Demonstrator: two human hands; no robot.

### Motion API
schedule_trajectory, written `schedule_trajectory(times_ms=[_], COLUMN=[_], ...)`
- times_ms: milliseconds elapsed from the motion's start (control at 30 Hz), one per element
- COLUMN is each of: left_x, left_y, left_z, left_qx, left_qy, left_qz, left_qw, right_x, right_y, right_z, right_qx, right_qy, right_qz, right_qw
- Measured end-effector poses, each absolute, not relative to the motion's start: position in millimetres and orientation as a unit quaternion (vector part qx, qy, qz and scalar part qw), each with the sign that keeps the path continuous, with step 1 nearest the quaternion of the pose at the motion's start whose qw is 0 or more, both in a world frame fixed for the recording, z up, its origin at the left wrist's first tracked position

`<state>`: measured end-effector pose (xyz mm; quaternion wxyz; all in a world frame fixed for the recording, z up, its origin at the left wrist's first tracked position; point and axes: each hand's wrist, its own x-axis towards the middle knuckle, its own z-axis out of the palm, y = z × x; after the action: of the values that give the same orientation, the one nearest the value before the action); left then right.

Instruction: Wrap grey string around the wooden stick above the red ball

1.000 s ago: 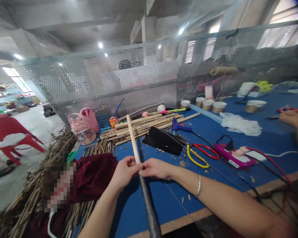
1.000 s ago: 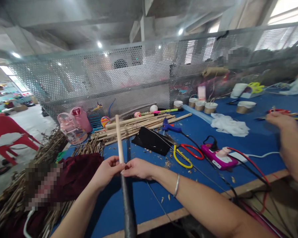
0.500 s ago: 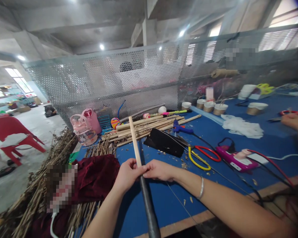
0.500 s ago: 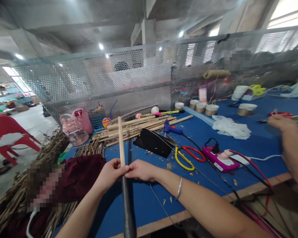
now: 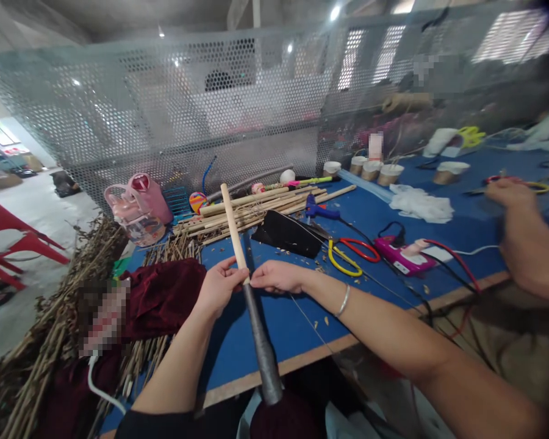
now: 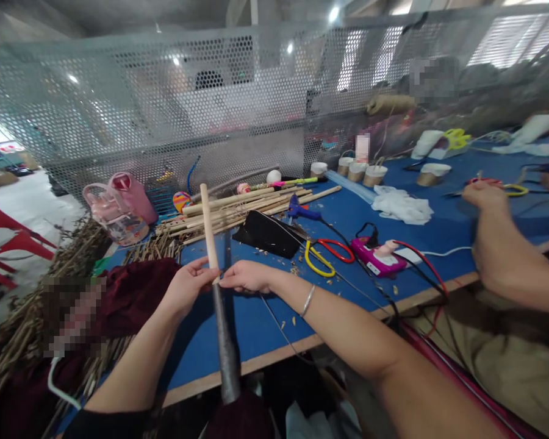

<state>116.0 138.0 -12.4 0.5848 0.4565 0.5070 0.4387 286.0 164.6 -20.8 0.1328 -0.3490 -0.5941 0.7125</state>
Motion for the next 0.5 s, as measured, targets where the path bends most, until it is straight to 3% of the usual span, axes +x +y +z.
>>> schedule_trajectory(times_ms=[367, 500], left_x=[115.7, 115.4], left_y=[136.8, 138.7], left_z=[-6.9, -10.6], left_qx=[0.456, 0.482], left_qy=[0.446, 0.472], left_qz=[0.435, 0.436], left_qw=[0.636, 0.596], right_x=[281.6, 278.2], right_y=[157.1, 156.2], right_z=[-19.2, -22.3], right_qx=[-0.316, -0.315], right_qy=[-0.551, -0.581], right_qz=[0.757, 0.725], right_qw=[0.152, 0.194])
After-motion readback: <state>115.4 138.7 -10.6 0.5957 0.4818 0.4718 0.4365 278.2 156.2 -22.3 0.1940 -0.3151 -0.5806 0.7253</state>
